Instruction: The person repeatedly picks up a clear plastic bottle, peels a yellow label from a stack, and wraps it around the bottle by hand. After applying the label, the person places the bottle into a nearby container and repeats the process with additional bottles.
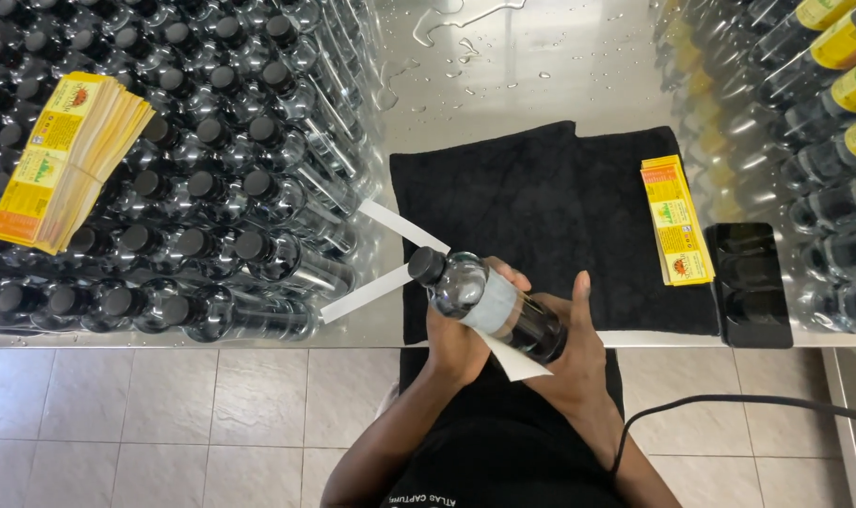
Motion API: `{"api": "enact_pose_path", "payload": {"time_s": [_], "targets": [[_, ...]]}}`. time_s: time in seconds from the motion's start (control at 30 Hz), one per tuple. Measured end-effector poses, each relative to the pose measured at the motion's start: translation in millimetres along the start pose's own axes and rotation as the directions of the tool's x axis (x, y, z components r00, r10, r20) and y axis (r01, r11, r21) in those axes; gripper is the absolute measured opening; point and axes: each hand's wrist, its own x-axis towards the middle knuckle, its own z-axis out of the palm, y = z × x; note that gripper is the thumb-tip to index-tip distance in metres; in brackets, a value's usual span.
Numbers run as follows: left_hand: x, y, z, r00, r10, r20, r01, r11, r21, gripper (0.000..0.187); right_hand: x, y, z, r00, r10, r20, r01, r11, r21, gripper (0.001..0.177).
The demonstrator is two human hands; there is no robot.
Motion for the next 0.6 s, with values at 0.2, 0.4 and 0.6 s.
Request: {"api": "enact_pose_path", "payload": {"time_s": [0.2, 0.4, 0.6], "targets": [[7, -13, -29, 0.966, 0.063, 0.251, -0.101, 0.985, 0.143, 0.055, -14, 7, -13, 0.986, 0.127, 0.109, -0.132, 0.99, 0.045, 0.127], [20, -29, -63, 0.829, 0.061, 0.555, -0.243, 0.934, 0.261, 0.068, -20, 7, -6, 0.988, 0.147, 0.045, -0.148, 0.988, 0.035, 0.134], [3, -29, -37, 0.938, -0.044, 0.345, -0.094, 0.923, 0.372, 0.059, -21, 12, -16, 0.976, 0.05, 0.211, -0.036, 0.997, -0.072, 0.138]]}}
